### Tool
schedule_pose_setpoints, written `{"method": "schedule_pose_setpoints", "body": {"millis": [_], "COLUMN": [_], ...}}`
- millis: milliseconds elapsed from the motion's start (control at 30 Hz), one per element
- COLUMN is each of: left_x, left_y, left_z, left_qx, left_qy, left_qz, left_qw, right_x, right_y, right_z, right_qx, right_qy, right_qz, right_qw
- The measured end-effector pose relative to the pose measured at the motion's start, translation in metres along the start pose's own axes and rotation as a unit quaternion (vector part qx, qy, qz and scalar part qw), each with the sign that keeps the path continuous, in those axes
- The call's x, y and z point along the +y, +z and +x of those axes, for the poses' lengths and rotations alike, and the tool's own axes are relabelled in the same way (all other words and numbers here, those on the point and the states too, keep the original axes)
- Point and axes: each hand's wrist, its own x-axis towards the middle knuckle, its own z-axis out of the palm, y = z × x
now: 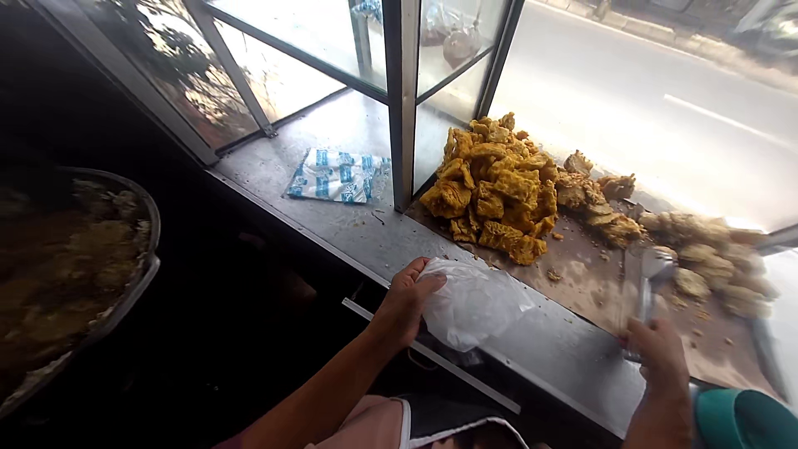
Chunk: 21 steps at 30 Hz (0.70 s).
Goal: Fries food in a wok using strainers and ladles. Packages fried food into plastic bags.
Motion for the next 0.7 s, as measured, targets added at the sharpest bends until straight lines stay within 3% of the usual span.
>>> {"method": "schedule_pose_setpoints", "body": {"millis": [67,100,167,233,300,367,467,567,700], "left_x": [0.004,0.005,0.005,0.006,0.008,0.01,0.012,0.012,0.014], "left_y": [-0.005,-0.007,-0.01,-0.01,-0.01,-0.015,-0.023,-0.032,-0.043], "left_z": [0.0,0.001,0.005,0.01,0.012,0.014,0.018,0.022,0.027], "left_qx": [0.037,0.052,0.065,0.059,0.053,0.048,0.043,0.032,0.021], "left_qy": [-0.011,-0.016,-0.017,-0.016,-0.017,-0.021,-0.026,-0.029,-0.041], "left_qz": [-0.017,-0.025,-0.043,-0.052,-0.048,-0.051,-0.051,-0.055,-0.06], "left_qw": [0.999,0.998,0.997,0.997,0.997,0.997,0.997,0.998,0.997], "right_x": [0.0,-0.005,-0.021,-0.046,-0.069,-0.089,-0.117,-0.117,-0.104], "right_y": [-0.004,-0.004,0.0,0.012,0.025,0.036,0.051,0.073,0.088], "right_z": [-0.026,-0.039,-0.063,-0.079,-0.086,-0.092,-0.097,-0.088,-0.08], "right_qx": [-0.012,-0.017,-0.019,-0.005,-0.027,-0.078,-0.186,-0.276,-0.351], "right_qy": [-0.069,-0.121,-0.253,-0.373,-0.412,-0.382,-0.205,-0.052,0.01], "right_qz": [0.092,0.082,-0.019,-0.123,-0.198,-0.241,-0.224,-0.016,0.158], "right_qw": [0.993,0.989,0.967,0.92,0.889,0.889,0.934,0.96,0.923]}}
